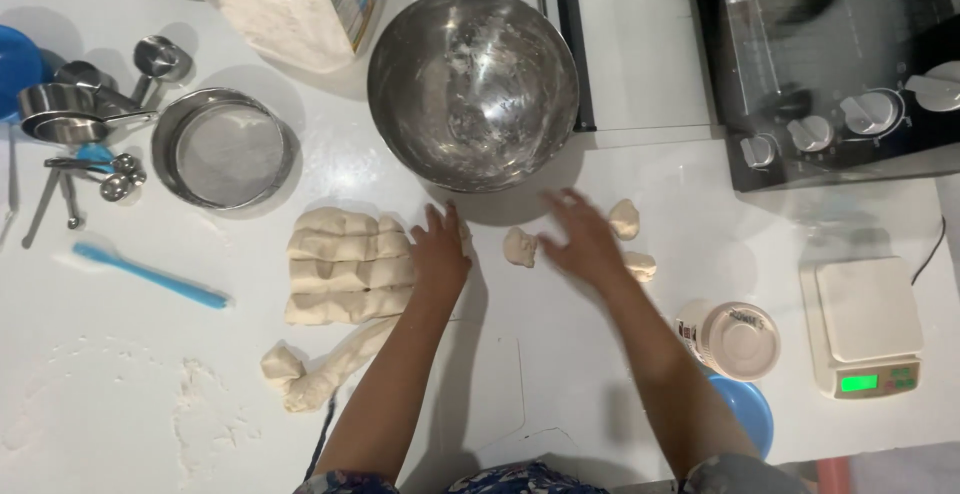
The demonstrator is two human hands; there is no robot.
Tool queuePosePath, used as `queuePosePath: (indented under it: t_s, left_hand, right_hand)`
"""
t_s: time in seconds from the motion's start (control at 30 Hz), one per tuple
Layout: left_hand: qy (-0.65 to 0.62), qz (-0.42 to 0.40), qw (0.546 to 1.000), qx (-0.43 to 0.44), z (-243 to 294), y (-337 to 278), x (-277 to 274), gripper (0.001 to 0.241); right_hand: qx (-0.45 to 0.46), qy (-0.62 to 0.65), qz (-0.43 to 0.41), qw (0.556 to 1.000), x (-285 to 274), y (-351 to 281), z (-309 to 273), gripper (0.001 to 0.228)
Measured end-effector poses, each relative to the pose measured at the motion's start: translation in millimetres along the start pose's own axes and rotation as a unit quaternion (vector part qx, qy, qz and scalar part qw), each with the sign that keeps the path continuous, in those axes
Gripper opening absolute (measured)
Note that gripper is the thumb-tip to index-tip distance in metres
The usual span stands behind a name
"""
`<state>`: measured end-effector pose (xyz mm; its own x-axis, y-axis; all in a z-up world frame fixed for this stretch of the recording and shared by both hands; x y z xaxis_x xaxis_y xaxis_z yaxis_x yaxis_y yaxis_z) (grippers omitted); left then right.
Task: Portion dough into smaller pieces using a bench scraper and roll them into balls.
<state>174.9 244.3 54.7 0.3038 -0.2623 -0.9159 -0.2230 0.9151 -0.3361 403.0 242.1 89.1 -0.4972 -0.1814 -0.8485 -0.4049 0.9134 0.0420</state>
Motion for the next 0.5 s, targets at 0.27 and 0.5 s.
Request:
queuePosePath:
  t_s: [0.27, 0.5]
  left_hand:
    - [-0.083, 0.049, 0.949, 0.301, 56.1, -16.5, 52.4, 0.063]
    - [-0.075, 0.041, 0.968, 0.235, 76.2, 8.2, 84.9, 0.035]
  right_hand:
    - [0.149, 0.073, -0.102, 0.981, 6.2, -33.5, 38.7, 0.064]
    - [0.17, 0.078, -0.088, 0.978, 28.6, -33.5, 47.6, 0.043]
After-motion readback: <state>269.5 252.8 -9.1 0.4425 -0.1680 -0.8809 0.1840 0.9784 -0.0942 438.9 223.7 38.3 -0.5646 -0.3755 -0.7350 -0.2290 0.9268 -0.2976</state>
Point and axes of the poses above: each hand's wrist, its own y-axis towards the middle knuckle, its own x-axis out of the palm, z = x × y, the point moved 2 cm from there along y, towards the middle knuckle, and after that the axes turned 14 degrees about -x, right-handed, at the moved point
